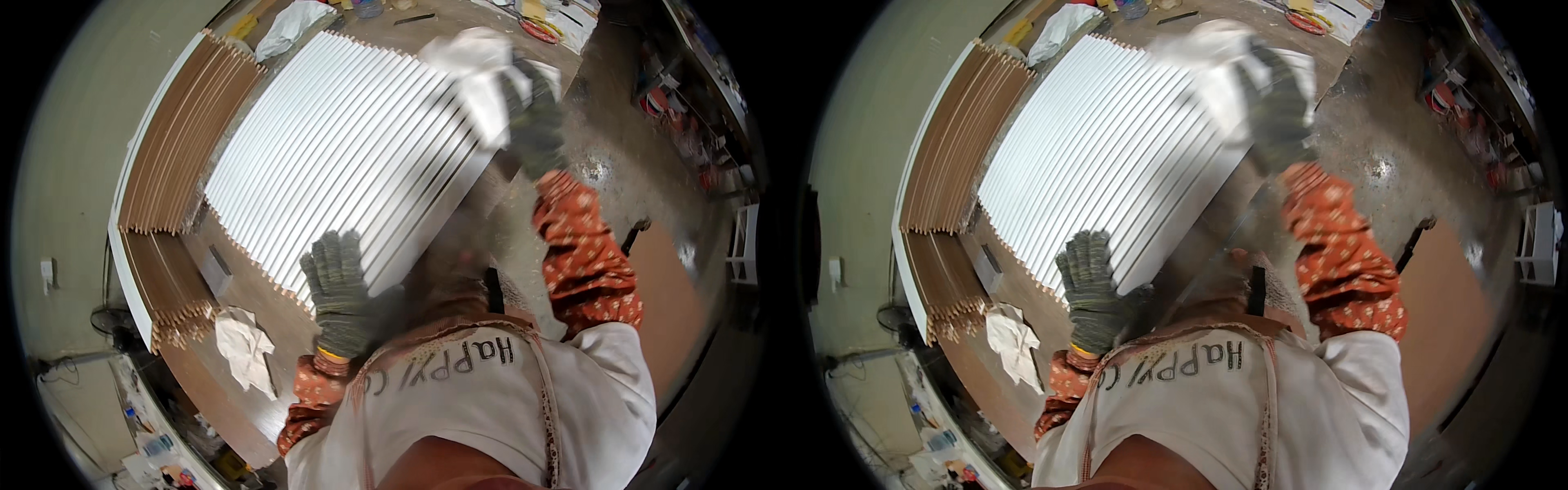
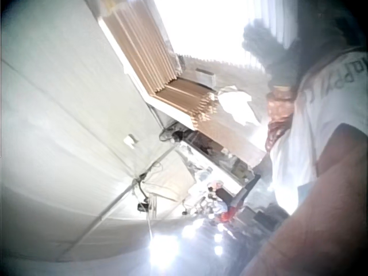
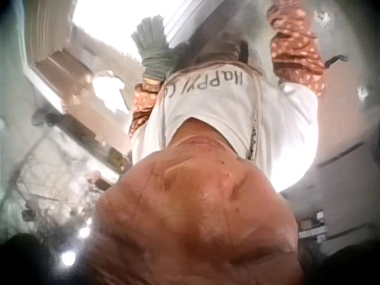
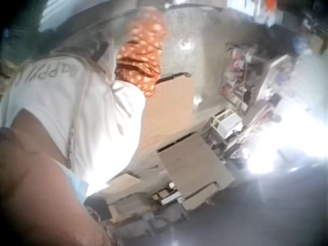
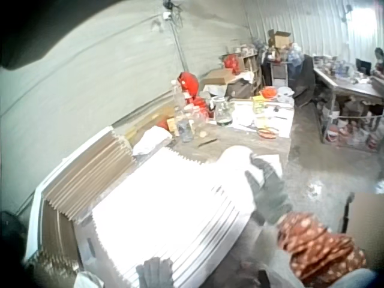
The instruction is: The person stirs a white substance in a small container, applies it to a sponge using a brush, and wipes the sponge across a series of wooden slats on a workbench. They use a cloth to wipe excess substance and continue sponging the slats.
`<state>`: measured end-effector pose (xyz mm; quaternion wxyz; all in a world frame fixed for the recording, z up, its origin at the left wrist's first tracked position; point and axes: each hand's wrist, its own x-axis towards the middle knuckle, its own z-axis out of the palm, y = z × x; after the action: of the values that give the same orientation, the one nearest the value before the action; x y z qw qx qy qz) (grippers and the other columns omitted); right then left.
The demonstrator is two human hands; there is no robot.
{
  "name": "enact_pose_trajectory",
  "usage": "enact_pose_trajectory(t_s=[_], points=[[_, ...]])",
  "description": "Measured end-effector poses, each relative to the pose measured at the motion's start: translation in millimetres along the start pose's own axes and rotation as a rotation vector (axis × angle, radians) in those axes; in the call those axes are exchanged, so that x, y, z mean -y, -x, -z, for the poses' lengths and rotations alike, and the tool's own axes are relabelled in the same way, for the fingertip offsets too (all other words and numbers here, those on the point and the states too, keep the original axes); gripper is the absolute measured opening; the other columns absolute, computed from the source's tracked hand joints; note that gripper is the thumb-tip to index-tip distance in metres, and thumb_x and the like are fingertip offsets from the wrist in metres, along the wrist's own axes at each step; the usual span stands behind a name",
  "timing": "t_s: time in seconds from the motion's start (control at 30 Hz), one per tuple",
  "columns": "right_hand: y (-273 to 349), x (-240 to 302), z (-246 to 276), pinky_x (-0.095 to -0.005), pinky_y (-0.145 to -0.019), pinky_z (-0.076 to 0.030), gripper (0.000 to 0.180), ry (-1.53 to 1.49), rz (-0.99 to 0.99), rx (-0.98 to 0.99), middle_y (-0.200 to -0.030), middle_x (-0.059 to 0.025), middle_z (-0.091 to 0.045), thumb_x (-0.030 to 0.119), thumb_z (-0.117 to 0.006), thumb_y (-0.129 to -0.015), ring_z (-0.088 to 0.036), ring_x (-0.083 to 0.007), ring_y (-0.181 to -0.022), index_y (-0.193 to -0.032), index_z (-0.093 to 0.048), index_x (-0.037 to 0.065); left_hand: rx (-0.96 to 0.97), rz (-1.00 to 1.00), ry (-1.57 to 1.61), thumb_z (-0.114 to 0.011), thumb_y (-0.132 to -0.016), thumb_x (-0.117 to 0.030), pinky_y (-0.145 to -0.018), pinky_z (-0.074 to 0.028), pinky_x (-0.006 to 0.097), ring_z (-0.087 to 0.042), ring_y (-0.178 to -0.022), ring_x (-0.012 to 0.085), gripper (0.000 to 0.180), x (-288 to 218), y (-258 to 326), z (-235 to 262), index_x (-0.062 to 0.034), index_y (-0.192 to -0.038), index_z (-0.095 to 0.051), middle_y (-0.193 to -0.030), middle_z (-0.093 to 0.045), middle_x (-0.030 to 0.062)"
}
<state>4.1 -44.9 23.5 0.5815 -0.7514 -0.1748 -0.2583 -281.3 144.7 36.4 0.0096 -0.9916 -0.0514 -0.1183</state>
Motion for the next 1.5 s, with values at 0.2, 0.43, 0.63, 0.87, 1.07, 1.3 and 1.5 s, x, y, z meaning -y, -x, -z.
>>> enact_pose_trajectory(t_s=[0.2, 0.43, 0.63, 0.87, 1.07, 1.3, 1.5], points=[[87, 104, -82, -0.037, -0.089, -0.049, 0.042, -0.963, 0.527, 0.419, -0.114, -0.015, -0.057, 0.024, -0.064, -0.084, -0.059, -0.0266, -0.099, -0.116, -0.054, 0.0, 0.131, 0.278, 1.663, -0.061, -0.084, -0.031, -0.087, -0.048, 0.043, -0.056, -0.103, 0.0292, 0.063, 10, -1, 16, 0.0027, -0.132, -0.038, -0.121, -0.053, 0.0207], [45, 75, -47, -0.0451, -0.103, -0.034, 0.061, -0.821, 0.74, 1.014, -0.134, -0.0221, -0.039, 0.04, -0.068, -0.076, -0.039, -0.0359, -0.124, -0.125, -0.047, 0.01, -0.854, 0.649, 2.269, -0.045, -0.094, -0.031, -0.083, -0.048, 0.038, -0.056, -0.095, 0.0228, 0.039, -14, 29, -31, -0.0041, -0.12, -0.052, -0.107, -0.06, 0.0111], [-10, -27, -43, -0.0542, -0.111, -0.01, 0.113, 0.099, 0.873, 1.16, -0.145, -0.0272, -0.019, 0.059, -0.071, -0.062, -0.014, -0.043, -0.137, -0.145, -0.016, 0.005, -0.708, 0.476, 0.736, -0.047, -0.092, -0.034, -0.084, -0.046, 0.037, -0.055, -0.095, 0.0234, 0.037, -82, -65, -25, -0.0046, -0.113, -0.054, -0.103, -0.059, 0.0104], [-7, -46, -46, -0.0538, -0.112, -0.009, 0.113, 0.303, 0.943, 1.237, -0.146, -0.0274, -0.016, 0.061, -0.067, -0.065, -0.011, -0.0423, -0.138, -0.144, -0.013, 0.002, -0.506, 0.563, 0.087, -0.048, -0.092, -0.028, -0.077, -0.046, 0.033, -0.056, -0.088, 0.0225, 0.03, -91, -112, -68, -0.0019, -0.104, -0.056, -0.096, -0.059, 0.0109], [-10, -42, -47, -0.0535, -0.112, -0.007, 0.113, 0.317, 0.973, 1.263, -0.147, -0.0275, -0.013, 0.063, -0.063, -0.068, -0.008, -0.0417, -0.138, -0.144, -0.01, -0.001, -0.795, 0.951, 0.119, -0.05, -0.092, -0.024, -0.071, -0.046, 0.03, -0.057, -0.081, 0.0217, 0.026, -12, 47, -42, 0.0003, -0.097, -0.058, -0.091, -0.06, 0.0113], [-10, -39, -64, -0.0532, -0.113, -0.005, 0.114, 0.321, 1.051, 1.194, -0.148, -0.0277, -0.009, 0.065, -0.059, -0.071, -0.004, -0.041, -0.139, -0.143, -0.006, -0.005, -0.947, 0.728, 0.013, -0.045, -0.095, -0.025, -0.079, -0.047, 0.031, -0.058, -0.09, 0.0236, 0.031, -17, 41, -10, 0.0014, -0.105, -0.057, -0.098, -0.059, 0.0142], [3, -56, -68, -0.0529, -0.113, -0.004, 0.114, 0.679, 1.543, 0.824, -0.149, -0.0279, -0.006, 0.067, -0.056, -0.073, -0.001, -0.0404, -0.14, -0.142, -0.004, -0.008, -0.301, 0.793, 0.199, -0.056, -0.088, -0.029, -0.086, -0.048, 0.031, -0.059, -0.096, 0.0221, 0.039, -123, -125, -64, -0.0004, -0.114, -0.056, -0.104, -0.061, 0.012]])
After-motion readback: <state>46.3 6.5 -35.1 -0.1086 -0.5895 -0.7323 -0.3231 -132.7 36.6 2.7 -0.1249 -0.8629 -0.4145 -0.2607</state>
